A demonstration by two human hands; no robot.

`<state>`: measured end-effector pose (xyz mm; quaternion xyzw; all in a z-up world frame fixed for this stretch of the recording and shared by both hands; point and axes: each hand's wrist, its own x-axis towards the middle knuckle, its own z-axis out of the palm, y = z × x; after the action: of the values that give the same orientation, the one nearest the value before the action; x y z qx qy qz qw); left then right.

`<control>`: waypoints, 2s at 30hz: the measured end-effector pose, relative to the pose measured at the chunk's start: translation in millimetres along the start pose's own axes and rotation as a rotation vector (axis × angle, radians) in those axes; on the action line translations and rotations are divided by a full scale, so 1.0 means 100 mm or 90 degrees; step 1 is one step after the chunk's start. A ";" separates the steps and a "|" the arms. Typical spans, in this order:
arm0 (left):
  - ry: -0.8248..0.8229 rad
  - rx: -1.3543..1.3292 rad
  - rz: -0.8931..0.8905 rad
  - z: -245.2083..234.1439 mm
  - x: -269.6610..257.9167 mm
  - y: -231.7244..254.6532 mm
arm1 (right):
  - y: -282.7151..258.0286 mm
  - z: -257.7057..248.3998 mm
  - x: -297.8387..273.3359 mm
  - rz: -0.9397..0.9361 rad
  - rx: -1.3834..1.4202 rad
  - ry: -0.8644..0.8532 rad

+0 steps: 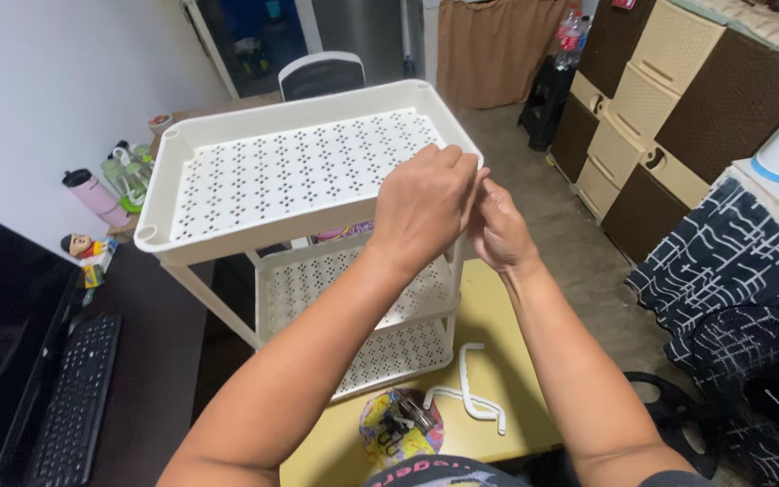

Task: The person disassembles a white plastic three-tier storage rack by removing the handles and vertical support poles, then detaches the perforated trays. The person then handles a black metal frame, separating its components. The disassembled parts are placed on the table and nearby surfaces.

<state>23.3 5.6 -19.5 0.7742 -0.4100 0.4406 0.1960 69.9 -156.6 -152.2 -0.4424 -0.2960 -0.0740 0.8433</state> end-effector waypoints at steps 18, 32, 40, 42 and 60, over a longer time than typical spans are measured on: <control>-0.020 -0.015 -0.010 -0.28 0.02 0.10 | 0.19 -0.18 0.82 0.032 -0.084 0.120; -0.599 0.099 -0.415 0.20 1.01 -0.85 | 0.81 -0.74 1.51 0.162 0.116 0.045; -0.442 0.152 -0.476 0.53 1.06 -1.17 | 0.93 -0.69 1.78 -0.023 -0.130 0.027; -0.432 0.149 -0.489 0.46 1.01 -1.21 | 0.92 -0.61 1.65 0.078 -0.087 0.035; -0.230 0.127 -0.388 0.01 1.51 -0.99 | -0.84 1.21 0.57 0.065 -0.199 0.004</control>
<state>145.4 -7.3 112.8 0.9415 -0.1434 0.2556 0.1665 31.6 -103.2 -8.3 -0.5826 -0.2555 -0.0774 0.7676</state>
